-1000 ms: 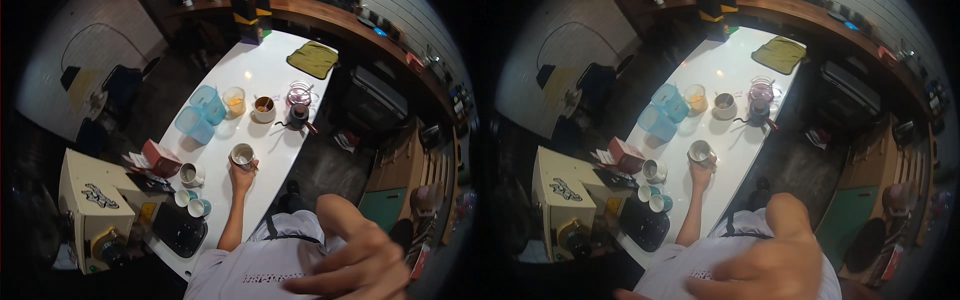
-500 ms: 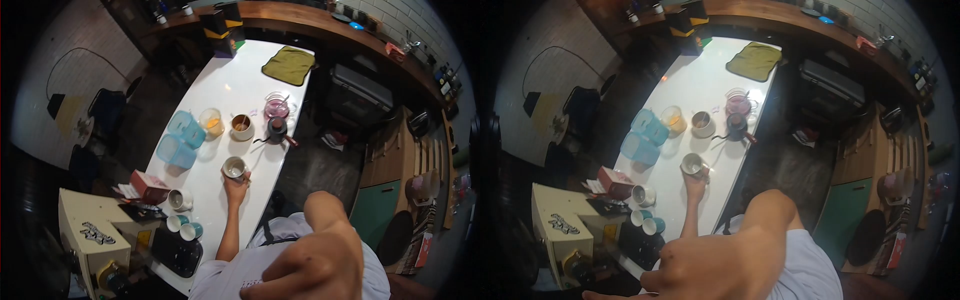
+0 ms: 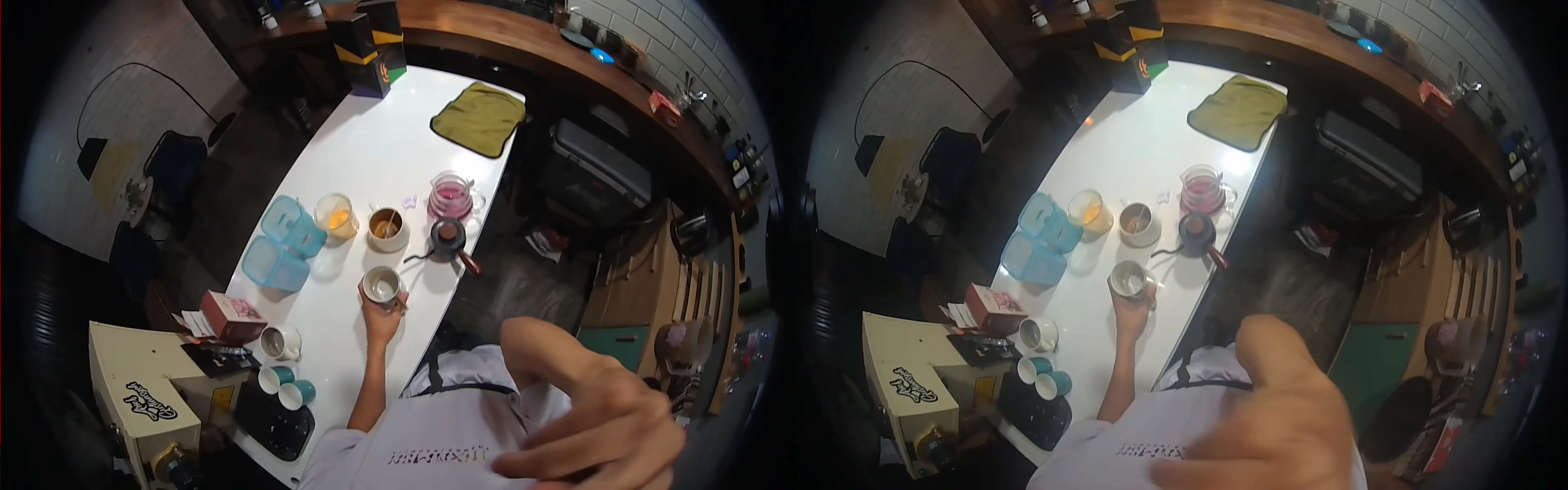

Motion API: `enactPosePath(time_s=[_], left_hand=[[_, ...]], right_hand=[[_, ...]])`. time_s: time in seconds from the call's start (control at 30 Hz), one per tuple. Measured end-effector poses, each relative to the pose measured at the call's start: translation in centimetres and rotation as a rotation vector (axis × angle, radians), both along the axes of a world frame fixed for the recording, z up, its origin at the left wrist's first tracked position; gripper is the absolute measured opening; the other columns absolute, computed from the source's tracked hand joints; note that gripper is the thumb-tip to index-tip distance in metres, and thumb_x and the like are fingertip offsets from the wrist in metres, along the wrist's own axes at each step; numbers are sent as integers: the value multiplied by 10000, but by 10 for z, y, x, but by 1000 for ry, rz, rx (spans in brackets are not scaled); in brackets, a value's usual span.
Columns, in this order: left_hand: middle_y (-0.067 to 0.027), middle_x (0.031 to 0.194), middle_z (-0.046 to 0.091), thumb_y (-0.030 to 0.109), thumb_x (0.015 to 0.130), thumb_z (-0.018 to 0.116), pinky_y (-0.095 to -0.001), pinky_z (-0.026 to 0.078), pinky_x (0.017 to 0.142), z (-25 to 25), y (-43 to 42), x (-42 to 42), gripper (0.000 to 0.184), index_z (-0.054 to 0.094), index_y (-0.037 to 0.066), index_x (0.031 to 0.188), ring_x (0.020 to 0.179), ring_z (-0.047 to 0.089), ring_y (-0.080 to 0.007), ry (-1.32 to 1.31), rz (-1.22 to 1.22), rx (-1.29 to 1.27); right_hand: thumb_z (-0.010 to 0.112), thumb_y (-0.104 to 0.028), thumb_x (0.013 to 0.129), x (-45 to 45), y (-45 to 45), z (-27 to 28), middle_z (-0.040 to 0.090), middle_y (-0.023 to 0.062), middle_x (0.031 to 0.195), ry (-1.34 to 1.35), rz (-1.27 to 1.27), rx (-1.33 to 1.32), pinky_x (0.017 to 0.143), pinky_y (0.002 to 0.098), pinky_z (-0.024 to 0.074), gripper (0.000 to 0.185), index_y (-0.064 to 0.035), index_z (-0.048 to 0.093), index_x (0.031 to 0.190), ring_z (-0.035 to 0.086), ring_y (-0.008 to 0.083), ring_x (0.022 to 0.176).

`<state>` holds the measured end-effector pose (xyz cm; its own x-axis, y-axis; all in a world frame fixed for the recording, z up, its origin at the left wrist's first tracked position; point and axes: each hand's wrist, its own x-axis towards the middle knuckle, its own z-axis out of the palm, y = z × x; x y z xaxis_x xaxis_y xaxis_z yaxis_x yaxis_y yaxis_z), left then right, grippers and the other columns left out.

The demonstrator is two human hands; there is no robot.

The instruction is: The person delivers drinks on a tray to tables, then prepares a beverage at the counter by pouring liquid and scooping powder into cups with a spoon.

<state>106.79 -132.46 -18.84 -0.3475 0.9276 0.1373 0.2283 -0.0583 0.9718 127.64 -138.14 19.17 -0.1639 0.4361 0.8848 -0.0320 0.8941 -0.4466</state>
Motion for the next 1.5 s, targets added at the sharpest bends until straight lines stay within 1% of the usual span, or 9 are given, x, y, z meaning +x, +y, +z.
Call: enactPosePath(time_s=[0.1, 0.3, 0.47, 0.53, 0.57, 0.67, 0.87, 1.1, 1.5], left_hand=[[-127, 1127, 551, 58, 704, 841, -347, 473, 878, 0, 7, 4, 715, 403, 30, 1269, 1016, 575, -247, -113, -3, -20], [-72, 1078, 543, -29, 788, 751, -265, 536, 732, -2, 10, 14, 612, 378, 52, 1266, 857, 602, -155, -271, -54, -106], [-88, 1128, 515, -83, 764, 733, -281, 542, 751, 10, 12, 14, 691, 324, 70, 1301, 867, 607, -180, -240, -85, -113], [-98, 1159, 497, -93, 755, 733, -284, 533, 782, -1, 13, 9, 708, 314, 62, 1304, 887, 607, -185, 8, -60, -4], [-98, 1152, 501, -89, 758, 736, -280, 528, 783, 0, 13, 10, 697, 317, 56, 1295, 908, 601, -177, -19, -60, -22], [-93, 1119, 521, -76, 764, 745, -280, 523, 781, 29, 17, 19, 673, 324, 50, 1275, 964, 582, -165, 33, -48, -18], [-111, 1079, 571, 54, 737, 815, -334, 499, 838, 3, 17, 8, 655, 385, 29, 1230, 974, 598, -208, 73, -55, 36], [-166, 1096, 614, 104, 709, 845, -395, 497, 877, -1, 16, 7, 720, 381, 16, 1253, 1011, 630, -308, 31, -41, 22], [-157, 1095, 658, 165, 657, 888, -414, 524, 869, 21, 14, -5, 769, 454, 35, 1279, 1009, 657, -339, 138, -71, -4]], right_hand=[[705, -350, 849, 9, 3, 12, 460, -62, 455, 105, -238, -158, 459, 285, 198, 272, -99, 794, 904, 323, 43, 373], [556, -74, 884, -21, 73, -45, 574, 136, 712, -198, 566, 140, 435, 371, 439, 351, 123, 515, 1172, 598, 235, 540], [601, 44, 786, 38, 140, -134, 689, 140, 869, -114, -152, -673, 684, 305, 514, 246, 13, 679, 1017, 671, 207, 768], [583, -99, 948, 60, 183, -221, 660, 50, 772, -47, -552, -723, 637, 241, 466, 148, 23, 667, 955, 597, 67, 712], [638, -104, 895, 70, 197, -255, 656, 157, 847, -99, -630, -755, 708, 345, 494, 150, 29, 665, 960, 646, 266, 759], [680, -178, 888, 72, 223, -338, 607, 154, 947, -218, -697, -626, 682, 360, 478, 245, 24, 644, 1022, 600, 275, 815], [694, -239, 896, 37, 247, -357, 591, 103, 831, -84, -628, -726, 750, 305, 459, 288, 35, 615, 931, 585, 188, 822], [721, -258, 857, 29, 277, -374, 326, 0, 530, 2, -656, -874, 494, 311, 309, 495, -5, 395, 583, 321, 93, 561], [669, -92, 820, 59, 284, -342, 313, -71, 535, 169, -652, -690, 471, 272, 207, 447, -51, 324, 539, 286, 38, 544]])
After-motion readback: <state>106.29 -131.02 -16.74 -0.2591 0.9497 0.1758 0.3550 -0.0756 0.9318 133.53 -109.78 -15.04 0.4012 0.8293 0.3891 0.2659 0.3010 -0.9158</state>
